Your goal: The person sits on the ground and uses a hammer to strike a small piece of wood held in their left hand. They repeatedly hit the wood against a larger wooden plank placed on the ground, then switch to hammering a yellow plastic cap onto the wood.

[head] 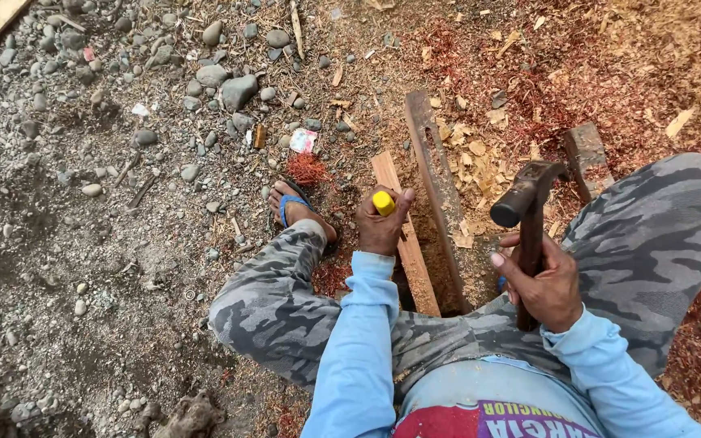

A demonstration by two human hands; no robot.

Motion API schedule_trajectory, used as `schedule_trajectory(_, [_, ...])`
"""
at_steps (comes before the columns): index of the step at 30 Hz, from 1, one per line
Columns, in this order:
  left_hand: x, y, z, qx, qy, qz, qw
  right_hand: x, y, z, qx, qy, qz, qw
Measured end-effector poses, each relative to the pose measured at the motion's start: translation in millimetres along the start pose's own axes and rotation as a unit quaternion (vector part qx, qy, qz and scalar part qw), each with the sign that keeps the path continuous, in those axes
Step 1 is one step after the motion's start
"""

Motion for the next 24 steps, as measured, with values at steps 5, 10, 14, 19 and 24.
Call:
schedule_trajectory(5, [2.0,3.0,1.5,-0.021,-0.019,-0.048,0.998,1.1,0.2,-2.0,-0.004,0.01,0.005,1.0])
schedule_trajectory(10, [1.2,-0.2,-0.3,0.0,-0.004,-0.05,0.999,2.7,0.8,-2.1,0.005,0.015,0.005,1.0])
schedule_trajectory(14, [0.8,2.7,-1.3,0.02,0.008,-0.024,0.999,3.4,1.4,-1.0,-0.008,0.02,0.008,1.0])
schedule_trajectory(19, [1.5,5.0,-2.6,0.014,0.015,-0.028,0.999,5.4,2.0,-0.7,-0.018,0.028,0.015,0.999])
schedule_trajectory(24, [0.6,8.4,0.4,0.012,0.004,-0.003,1.0,5.6,0.8,-3.2,-0.012,0.031,0.017,0.999])
Point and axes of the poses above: each hand's wrist, its own x-axis towards the middle knuckle, its own y-axis out of the palm, z = x × y, the point moved 1 cm from there along x, towards the middle knuckle, and after that the axes turned 3 degrees about x, right-handed, at the moved point
